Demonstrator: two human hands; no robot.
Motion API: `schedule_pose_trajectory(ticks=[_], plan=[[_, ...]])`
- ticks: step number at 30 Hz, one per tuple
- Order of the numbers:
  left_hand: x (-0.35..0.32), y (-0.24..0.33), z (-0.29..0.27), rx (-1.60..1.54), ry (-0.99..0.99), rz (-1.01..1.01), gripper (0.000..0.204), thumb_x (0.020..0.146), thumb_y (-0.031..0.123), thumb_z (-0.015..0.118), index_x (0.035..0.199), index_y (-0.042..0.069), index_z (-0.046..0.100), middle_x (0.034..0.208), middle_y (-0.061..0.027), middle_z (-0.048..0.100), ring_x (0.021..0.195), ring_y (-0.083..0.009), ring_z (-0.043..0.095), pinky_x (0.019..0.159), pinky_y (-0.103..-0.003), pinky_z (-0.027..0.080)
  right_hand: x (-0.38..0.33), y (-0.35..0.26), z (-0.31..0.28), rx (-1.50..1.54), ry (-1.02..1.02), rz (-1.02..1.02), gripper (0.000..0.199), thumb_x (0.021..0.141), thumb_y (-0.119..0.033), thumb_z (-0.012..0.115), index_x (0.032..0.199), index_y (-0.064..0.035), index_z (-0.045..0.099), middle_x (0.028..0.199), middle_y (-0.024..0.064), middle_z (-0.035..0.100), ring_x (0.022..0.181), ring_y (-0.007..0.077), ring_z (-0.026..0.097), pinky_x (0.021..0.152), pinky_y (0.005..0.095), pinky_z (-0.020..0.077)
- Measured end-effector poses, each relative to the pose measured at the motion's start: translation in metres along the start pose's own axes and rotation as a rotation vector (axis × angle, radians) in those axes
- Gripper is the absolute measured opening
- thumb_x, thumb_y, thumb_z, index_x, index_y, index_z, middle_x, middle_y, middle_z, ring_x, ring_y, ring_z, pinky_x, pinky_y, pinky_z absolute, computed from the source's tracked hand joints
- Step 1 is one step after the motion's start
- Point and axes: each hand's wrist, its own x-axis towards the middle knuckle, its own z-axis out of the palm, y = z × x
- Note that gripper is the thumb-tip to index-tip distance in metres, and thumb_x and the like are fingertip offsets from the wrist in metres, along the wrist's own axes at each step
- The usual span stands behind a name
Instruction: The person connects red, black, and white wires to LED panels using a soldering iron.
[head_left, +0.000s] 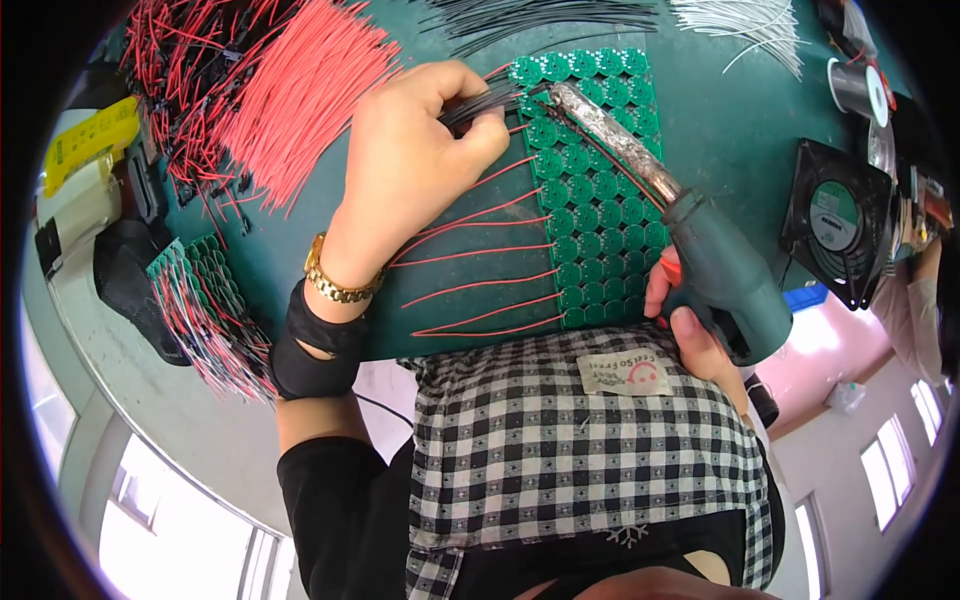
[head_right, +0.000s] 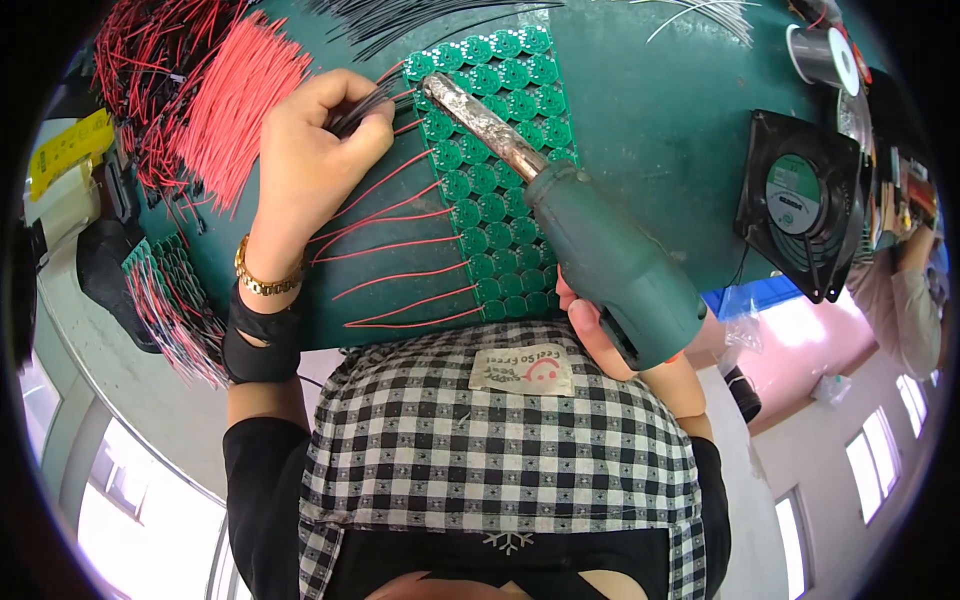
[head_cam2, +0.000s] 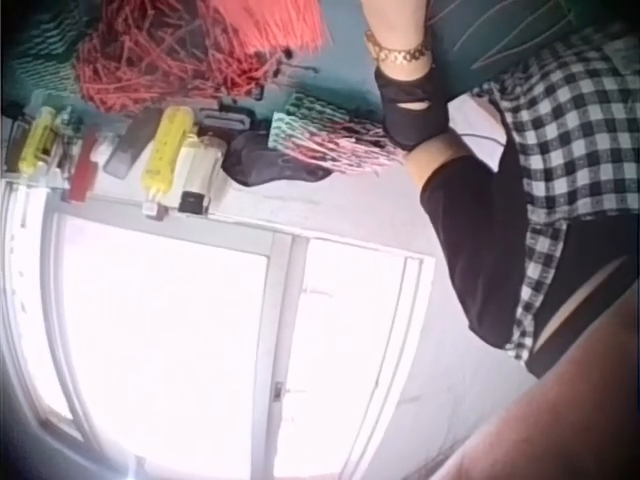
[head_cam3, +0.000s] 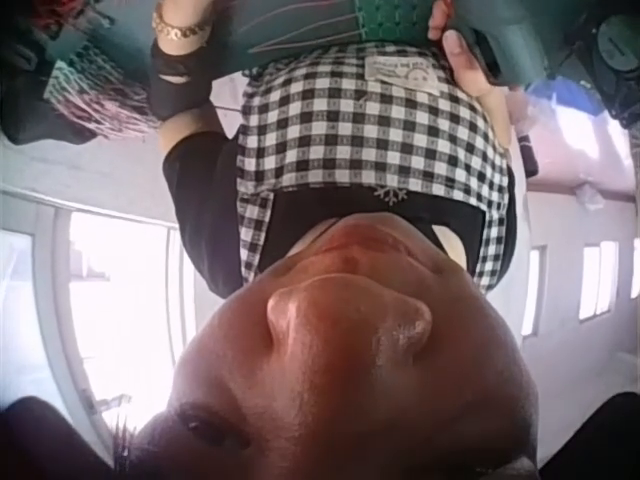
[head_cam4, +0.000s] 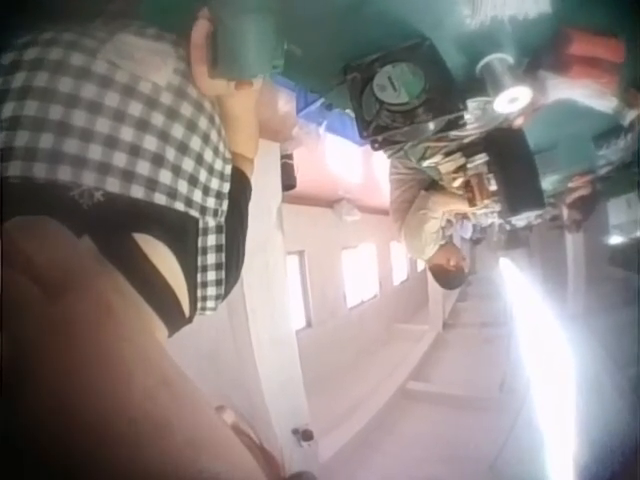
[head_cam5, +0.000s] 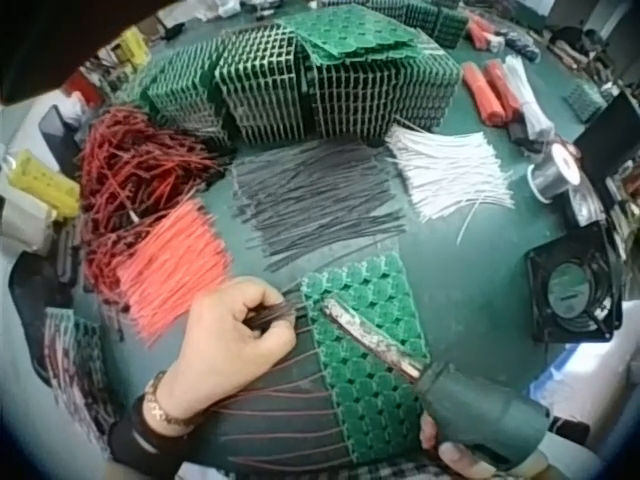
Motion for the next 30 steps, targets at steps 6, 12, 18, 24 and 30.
schedule_pose_trajectory(ticks=[6, 12, 18, 24, 30], plan=[[0.000, -0.005, 0.002, -0.016, 0.013, -0.016, 0.013, 0.068, 0.012, 0.063, 0.074, 0.001, 0.062, 0.065, -0.0117, 0.060, 0.056, -0.0234, 0.057, 0.054, -0.031, 0.046, 0.000, 0.006, -0.004, -0.105, -0.024, 0.015, 0.055, 0.080, -0.047, 0.060, 0.113, -0.0042, 0.048, 0.081, 0.0074, 0.053, 0.067, 0.0140, 0.050, 0.059, 0.0260, 0.0388], [0.001, -0.006, 0.000, 0.040, -0.004, 0.035, 0.011, 0.075, 0.010, 0.064, 0.078, -0.001, 0.061, 0.062, -0.0013, 0.055, 0.056, -0.0049, 0.048, 0.054, -0.021, 0.041, 0.000, 0.004, -0.004, -0.183, -0.031, -0.001, 0.052, 0.080, -0.048, 0.060, 0.106, -0.0045, 0.050, 0.084, 0.0066, 0.053, 0.070, 0.0137, 0.051, 0.060, 0.0261, 0.0398], [0.001, -0.009, -0.001, 0.040, -0.008, 0.022, 0.012, 0.075, 0.010, 0.064, 0.078, -0.001, 0.061, 0.062, -0.0016, 0.054, 0.056, -0.0047, 0.048, 0.053, -0.021, 0.041, 0.000, -0.002, 0.006, 0.025, 0.102, -0.041, 0.063, 0.076, -0.044, 0.067, 0.118, -0.0020, 0.046, 0.083, 0.0085, 0.053, 0.069, 0.0160, 0.052, 0.061, 0.0274, 0.0420], [0.003, -0.010, -0.003, 0.036, -0.040, -0.003, 0.012, 0.074, 0.010, 0.064, 0.079, -0.001, 0.061, 0.062, -0.0025, 0.054, 0.058, -0.0050, 0.049, 0.055, -0.021, 0.042, -0.004, 0.006, -0.002, 0.155, 0.099, -0.090, 0.067, 0.075, -0.041, 0.069, 0.122, -0.0001, 0.043, 0.080, 0.0100, 0.053, 0.068, 0.0175, 0.052, 0.061, 0.0286, 0.0431], [0.005, -0.015, -0.003, -0.050, -0.003, 0.021, 0.015, 0.073, 0.015, 0.065, 0.080, 0.001, 0.064, 0.069, -0.0111, 0.061, 0.060, -0.0213, 0.059, 0.058, -0.030, 0.047, -0.001, 0.010, -0.008, 0.150, 0.041, -0.129, 0.068, 0.076, -0.041, 0.068, 0.124, 0.0006, 0.042, 0.081, 0.0104, 0.053, 0.069, 0.0176, 0.052, 0.062, 0.0285, 0.0433]])
